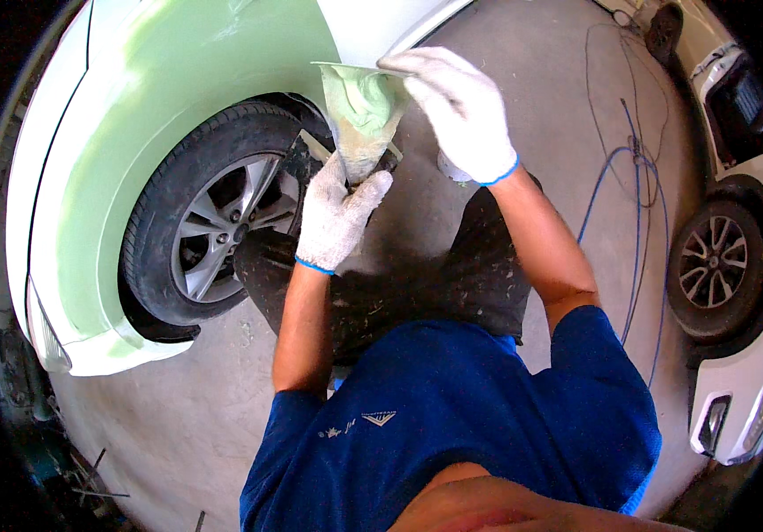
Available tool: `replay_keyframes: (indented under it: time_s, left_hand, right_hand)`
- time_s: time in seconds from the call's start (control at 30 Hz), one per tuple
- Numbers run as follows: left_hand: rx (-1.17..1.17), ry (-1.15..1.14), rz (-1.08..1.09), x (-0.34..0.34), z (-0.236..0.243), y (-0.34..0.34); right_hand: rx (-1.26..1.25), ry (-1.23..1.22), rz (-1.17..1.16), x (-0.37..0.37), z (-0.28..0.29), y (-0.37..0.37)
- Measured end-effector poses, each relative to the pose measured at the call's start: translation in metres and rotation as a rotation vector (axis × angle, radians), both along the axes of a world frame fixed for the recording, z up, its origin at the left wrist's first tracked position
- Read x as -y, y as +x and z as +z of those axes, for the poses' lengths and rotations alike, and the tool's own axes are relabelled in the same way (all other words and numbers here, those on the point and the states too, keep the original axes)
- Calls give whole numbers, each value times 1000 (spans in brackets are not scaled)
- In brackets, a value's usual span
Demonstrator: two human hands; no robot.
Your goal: The person applies a green body filler to the front fender of a white car using a putty knife and a sanding block. They spread the filler over the surface, smooth it with the tool, and then sand the area to level the material.
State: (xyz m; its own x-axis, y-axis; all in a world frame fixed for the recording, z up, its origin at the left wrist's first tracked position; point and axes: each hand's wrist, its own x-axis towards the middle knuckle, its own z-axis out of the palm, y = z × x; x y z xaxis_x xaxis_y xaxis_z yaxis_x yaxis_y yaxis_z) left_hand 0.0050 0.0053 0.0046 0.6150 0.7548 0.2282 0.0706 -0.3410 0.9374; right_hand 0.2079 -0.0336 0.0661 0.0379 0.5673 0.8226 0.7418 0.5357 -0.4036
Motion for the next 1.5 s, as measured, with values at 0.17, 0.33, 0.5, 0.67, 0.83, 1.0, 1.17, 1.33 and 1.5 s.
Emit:
replay_keyframes:
  time_s: [0.17,0.33,0.5,0.67,0.83,1.0,1.17,1.33,1.5]
  left_hand:
    - [103,67,65,2,2,-1]
    - [99,388,444,-16,-17,16]
    - [-242,829,558,-30,-40,25]
    - [-456,576,542,-15,-65,29]
    - [-150,-136,185,-25,-66,2]
    - [29,-290,50,-16,-26,-8]
    - [3,-215,112,-14,-16,-8]
    - [6,17,133,-18,-14,-8]
    - [-18,75,151,-14,-7,-5]
  right_hand:
    - [54,-171,-306,-14,-23,18]
    - [-1316,-253,190,-14,-51,5]
    - [-1642,-589,652,-16,-65,-17]
    - [-1607,-438,639,-14,-46,-10]
    - [-1142,-65,104,-15,-36,9]
    - [-1065,-107,365,-19,-37,9]
    - [-134,-357,11,-19,-36,19]
    - [134,38,-168,6,-18,-12]
    - [67,-108,-3,18,-22,-24]
